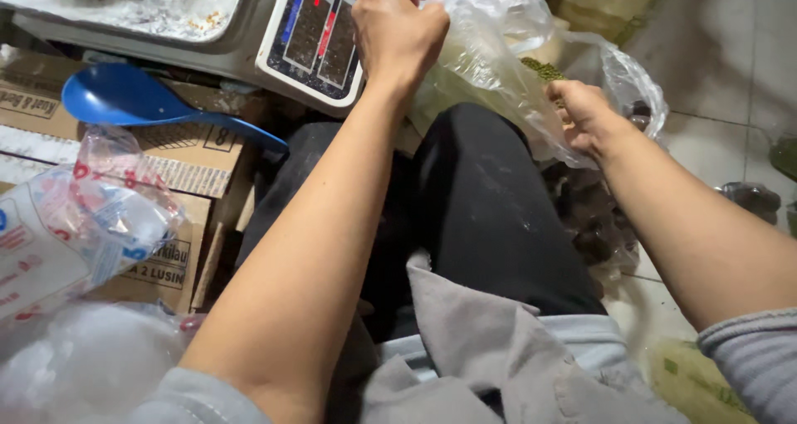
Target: The person scoops green mung beans from a large sack into small plastic bags using a blue scoop, weighs each bag on a digital scale, and ties the bags shut. The process is repeated for multiple bags in a cluttered storage area.
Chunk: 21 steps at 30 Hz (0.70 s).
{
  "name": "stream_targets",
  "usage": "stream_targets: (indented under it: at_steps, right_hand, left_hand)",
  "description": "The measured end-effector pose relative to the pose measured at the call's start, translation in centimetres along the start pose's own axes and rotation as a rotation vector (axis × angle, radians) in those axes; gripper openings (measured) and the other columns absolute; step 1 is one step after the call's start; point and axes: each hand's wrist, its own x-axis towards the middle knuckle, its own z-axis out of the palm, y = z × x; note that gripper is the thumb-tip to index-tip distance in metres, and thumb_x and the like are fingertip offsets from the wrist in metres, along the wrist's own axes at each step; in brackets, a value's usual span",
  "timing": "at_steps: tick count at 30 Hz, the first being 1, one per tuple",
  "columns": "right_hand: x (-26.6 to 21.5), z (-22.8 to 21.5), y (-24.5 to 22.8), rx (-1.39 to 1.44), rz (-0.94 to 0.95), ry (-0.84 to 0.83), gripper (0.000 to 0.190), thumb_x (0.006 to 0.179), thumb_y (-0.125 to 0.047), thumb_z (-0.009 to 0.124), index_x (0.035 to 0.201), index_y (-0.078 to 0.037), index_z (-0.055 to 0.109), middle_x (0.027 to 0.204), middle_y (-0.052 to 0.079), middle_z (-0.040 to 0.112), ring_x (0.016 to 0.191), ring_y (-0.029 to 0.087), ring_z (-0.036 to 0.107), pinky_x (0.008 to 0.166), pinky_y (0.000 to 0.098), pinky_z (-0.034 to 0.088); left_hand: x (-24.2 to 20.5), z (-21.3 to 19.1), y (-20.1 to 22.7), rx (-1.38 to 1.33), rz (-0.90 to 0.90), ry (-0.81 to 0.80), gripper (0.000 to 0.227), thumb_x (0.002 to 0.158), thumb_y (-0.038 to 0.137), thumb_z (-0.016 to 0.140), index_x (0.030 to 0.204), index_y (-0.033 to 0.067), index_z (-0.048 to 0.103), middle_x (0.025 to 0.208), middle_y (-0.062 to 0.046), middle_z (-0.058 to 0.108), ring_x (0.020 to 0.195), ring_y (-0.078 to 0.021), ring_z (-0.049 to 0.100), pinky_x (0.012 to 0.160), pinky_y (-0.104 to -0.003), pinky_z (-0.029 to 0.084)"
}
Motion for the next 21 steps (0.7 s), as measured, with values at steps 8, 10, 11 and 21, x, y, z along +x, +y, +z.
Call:
stream_targets:
  at_steps: [8, 10, 11, 21]
  right_hand:
    - [-4.0, -2.0, -2.6, -0.069, -0.012, 0.019, 0.045, 0.078, -0.019, 0.066, 0.123, -0.013, 0.063, 0.109, 0.017, 0.066, 0.101, 0.029, 0.065, 0.083, 0.0434, 0.056]
    - [-5.6, -2.5, -3.5, -0.065, -0.013, 0.037, 0.052, 0.077, -0.022, 0.066, 0.128, -0.017, 0.06, 0.113, 0.017, 0.066, 0.105, 0.031, 0.064, 0.089, 0.0453, 0.054]
    - [-6.5, -2.6, -3.9, -0.04, -0.023, 0.045, 0.055, 0.076, -0.022, 0.066, 0.131, -0.017, 0.057, 0.114, 0.018, 0.066, 0.106, 0.032, 0.064, 0.091, 0.047, 0.054]
    - [-13.5, -4.0, -8.3, 0.134, -0.086, 0.005, 0.064, 0.078, -0.021, 0.063, 0.138, -0.012, 0.041, 0.126, 0.026, 0.063, 0.119, 0.042, 0.067, 0.103, 0.0625, 0.054]
  left_hand:
    - [-0.8, 0.1, 1.9, 0.073, 0.194, 0.012, 0.037, 0.069, 0.005, 0.063, 0.105, 0.005, 0.07, 0.107, -0.02, 0.072, 0.102, -0.0392, 0.07, 0.092, -0.043, 0.055]
    - [-1.1, 0.5, 2.2, 0.093, 0.241, -0.014, 0.032, 0.074, 0.003, 0.065, 0.105, 0.0069, 0.071, 0.108, -0.017, 0.073, 0.103, -0.0385, 0.07, 0.091, -0.044, 0.055]
    - [-1.2, 0.7, 2.4, 0.103, 0.263, -0.028, 0.03, 0.076, 0.003, 0.065, 0.106, 0.0078, 0.071, 0.109, -0.016, 0.073, 0.103, -0.0382, 0.07, 0.091, -0.045, 0.054]
    - [-0.6, 1.5, 6.0, 0.2, 0.218, -0.102, 0.034, 0.073, 0.008, 0.078, 0.106, 0.0089, 0.068, 0.11, -0.013, 0.071, 0.103, -0.0373, 0.069, 0.086, -0.045, 0.055]
